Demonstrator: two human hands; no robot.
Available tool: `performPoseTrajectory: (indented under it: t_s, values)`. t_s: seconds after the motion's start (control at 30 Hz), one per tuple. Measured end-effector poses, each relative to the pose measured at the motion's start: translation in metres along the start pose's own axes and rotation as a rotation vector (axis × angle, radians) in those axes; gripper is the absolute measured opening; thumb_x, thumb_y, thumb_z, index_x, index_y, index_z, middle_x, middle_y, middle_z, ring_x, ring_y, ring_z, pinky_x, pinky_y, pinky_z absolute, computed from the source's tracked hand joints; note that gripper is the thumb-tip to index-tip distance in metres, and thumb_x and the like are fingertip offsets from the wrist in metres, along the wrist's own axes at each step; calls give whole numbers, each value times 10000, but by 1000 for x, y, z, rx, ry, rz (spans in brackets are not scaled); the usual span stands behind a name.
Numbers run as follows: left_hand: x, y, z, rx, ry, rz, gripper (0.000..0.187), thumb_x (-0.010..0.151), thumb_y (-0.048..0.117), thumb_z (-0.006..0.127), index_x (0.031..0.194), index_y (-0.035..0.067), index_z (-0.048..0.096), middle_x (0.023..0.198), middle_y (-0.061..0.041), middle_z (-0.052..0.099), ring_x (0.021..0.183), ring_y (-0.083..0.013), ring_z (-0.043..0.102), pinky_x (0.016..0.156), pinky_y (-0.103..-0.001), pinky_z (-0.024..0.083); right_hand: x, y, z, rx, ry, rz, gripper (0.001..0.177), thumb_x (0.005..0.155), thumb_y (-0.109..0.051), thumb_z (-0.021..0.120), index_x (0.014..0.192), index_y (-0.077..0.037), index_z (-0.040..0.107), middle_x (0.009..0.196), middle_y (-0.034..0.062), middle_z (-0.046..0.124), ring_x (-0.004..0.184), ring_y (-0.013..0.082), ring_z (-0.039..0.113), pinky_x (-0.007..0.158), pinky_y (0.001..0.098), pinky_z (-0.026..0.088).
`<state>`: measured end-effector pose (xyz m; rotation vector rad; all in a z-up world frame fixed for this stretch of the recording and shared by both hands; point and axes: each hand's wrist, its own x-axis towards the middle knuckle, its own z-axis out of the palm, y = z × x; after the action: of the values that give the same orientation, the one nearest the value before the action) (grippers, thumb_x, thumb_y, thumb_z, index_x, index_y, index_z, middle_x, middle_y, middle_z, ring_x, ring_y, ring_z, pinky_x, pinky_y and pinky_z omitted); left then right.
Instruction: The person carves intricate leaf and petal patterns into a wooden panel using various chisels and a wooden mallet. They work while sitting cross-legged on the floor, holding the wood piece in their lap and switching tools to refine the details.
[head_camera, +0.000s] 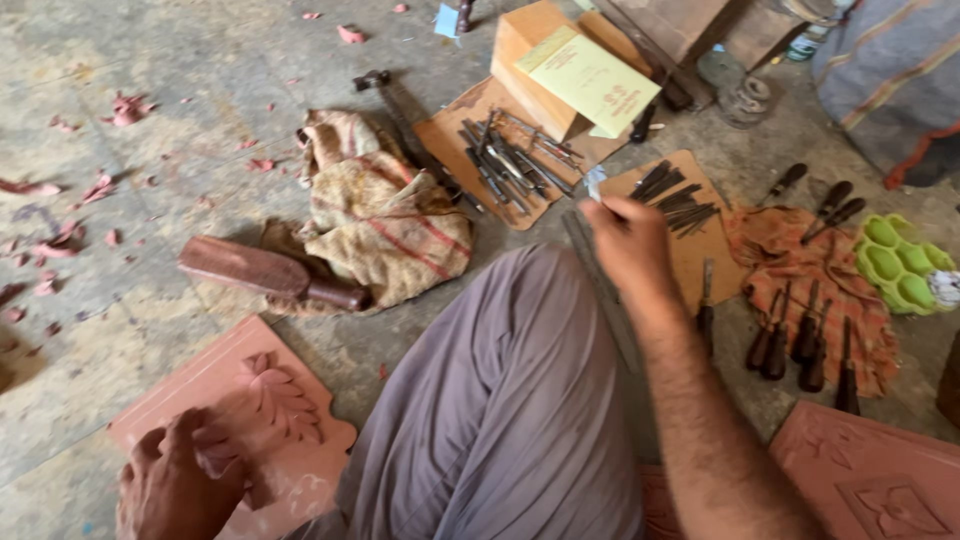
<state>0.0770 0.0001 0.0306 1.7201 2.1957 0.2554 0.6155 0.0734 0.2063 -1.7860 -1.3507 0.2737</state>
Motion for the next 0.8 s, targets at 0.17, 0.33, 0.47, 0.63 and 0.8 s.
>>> performPoseTrajectory:
  t_s: [0.17,0.33,0.47,0.63,0.8]
  values:
    - [17,-18,21,178,-131,-133,1026,566,479,926,1488,263,532,1482,-240,486,1378,-439,402,1129,-533,368,-3,101,-87,-285,-247,497,288,933,-314,719,1051,-69,815,851,152,783,733,235,697,755,401,554]
    - [15,-45,51,150,97,-2,849,614,369,831,1419,176,641,1232,-162,700,1333,-352,556,1185,-496,401,10,155,-142,-514,-489,730,315,836,-289,858,863,4,747,748,112,677,650,211,624,663,392,499]
    - [11,-58,80,8,390,120,516,735,211,763,1230,92,683,1027,-133,748,1120,-321,657,1081,-400,503,10,197,-137,-542,-572,806,333,833,-279,829,713,-17,661,622,72,537,538,206,470,559,433,416]
    - [2,-55,65,-112,407,219,557,600,145,808,1137,44,698,886,-118,739,964,-305,701,992,-403,546,5,236,-113,-474,-376,803,370,817,-340,859,845,18,767,806,161,697,724,285,645,709,448,544]
    - [-1,-33,29,134,203,21,947,398,294,963,1284,99,691,1117,-160,732,1195,-350,620,1074,-466,479,-17,256,-108,-715,-135,595,334,896,-301,727,1052,-16,808,1098,196,772,1004,380,725,872,522,565]
